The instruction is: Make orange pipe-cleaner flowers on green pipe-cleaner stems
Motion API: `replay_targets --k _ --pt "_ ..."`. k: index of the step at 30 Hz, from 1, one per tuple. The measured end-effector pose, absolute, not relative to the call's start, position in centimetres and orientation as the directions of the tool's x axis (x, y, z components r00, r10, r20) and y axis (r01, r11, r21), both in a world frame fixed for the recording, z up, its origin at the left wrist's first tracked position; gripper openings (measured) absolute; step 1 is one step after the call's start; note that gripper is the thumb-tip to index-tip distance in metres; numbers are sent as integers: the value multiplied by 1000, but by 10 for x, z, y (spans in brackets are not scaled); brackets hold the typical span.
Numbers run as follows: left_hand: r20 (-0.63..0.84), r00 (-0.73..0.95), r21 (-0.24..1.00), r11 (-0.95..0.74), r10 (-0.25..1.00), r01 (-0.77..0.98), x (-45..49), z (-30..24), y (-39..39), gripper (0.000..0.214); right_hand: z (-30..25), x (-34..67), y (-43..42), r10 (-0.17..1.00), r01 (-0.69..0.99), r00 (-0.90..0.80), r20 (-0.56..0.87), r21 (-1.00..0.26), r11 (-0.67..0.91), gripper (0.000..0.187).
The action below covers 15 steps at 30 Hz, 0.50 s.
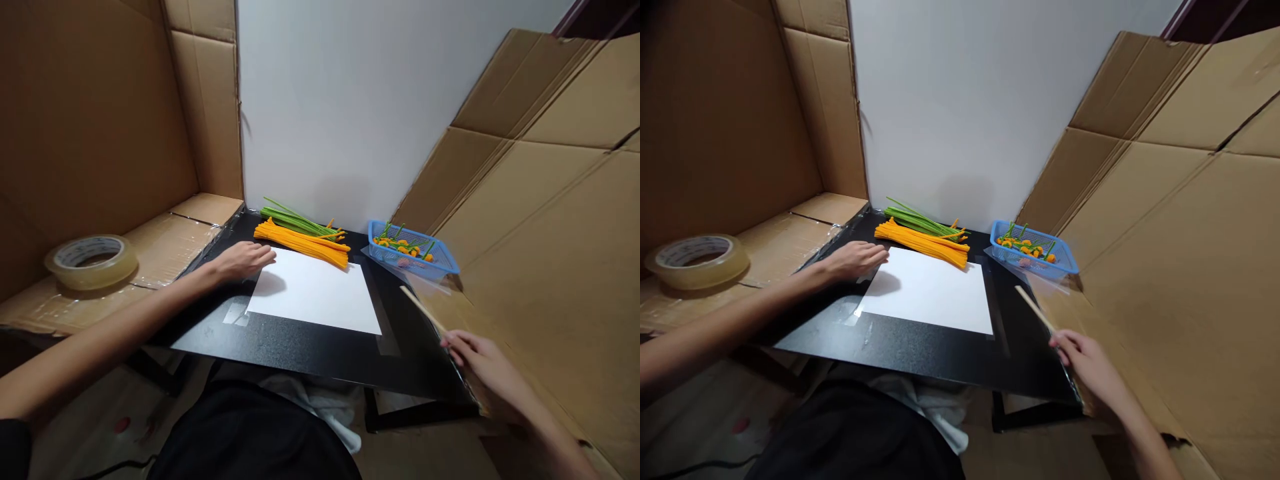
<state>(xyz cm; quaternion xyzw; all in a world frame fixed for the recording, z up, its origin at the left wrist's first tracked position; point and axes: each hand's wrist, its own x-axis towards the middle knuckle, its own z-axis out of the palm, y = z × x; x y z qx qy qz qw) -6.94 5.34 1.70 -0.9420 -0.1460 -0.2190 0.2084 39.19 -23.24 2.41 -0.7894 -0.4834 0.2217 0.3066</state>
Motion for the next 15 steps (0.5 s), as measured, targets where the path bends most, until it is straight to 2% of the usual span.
replay_targets --k 2,4,7,9,11,13,15 --pt "400 855 -144 -899 329 414 -52 8 53 29 18 429 -228 798 757 595 91 -395 -520 33" --pt "277 847 70 -889 454 453 -30 2 52 25 15 452 -218 766 775 631 126 -144 -615 38" --pt "267 834 155 -876 483 457 -8 0 56 23 15 460 -199 698 691 701 146 106 -715 44" --pt "285 807 215 -855 517 472 -3 1 62 32 17 452 -187 727 693 658 195 219 -686 44" --pt "316 757 284 -819 572 499 -7 1 70 35 21 434 -173 793 739 524 311 297 -605 41" --pt "365 677 348 -768 639 538 -17 0 81 34 29 407 -154 824 803 349 447 310 -509 37" --pt "418 570 393 -706 707 588 -30 -3 93 36 38 372 -126 840 895 174 514 274 -353 35"
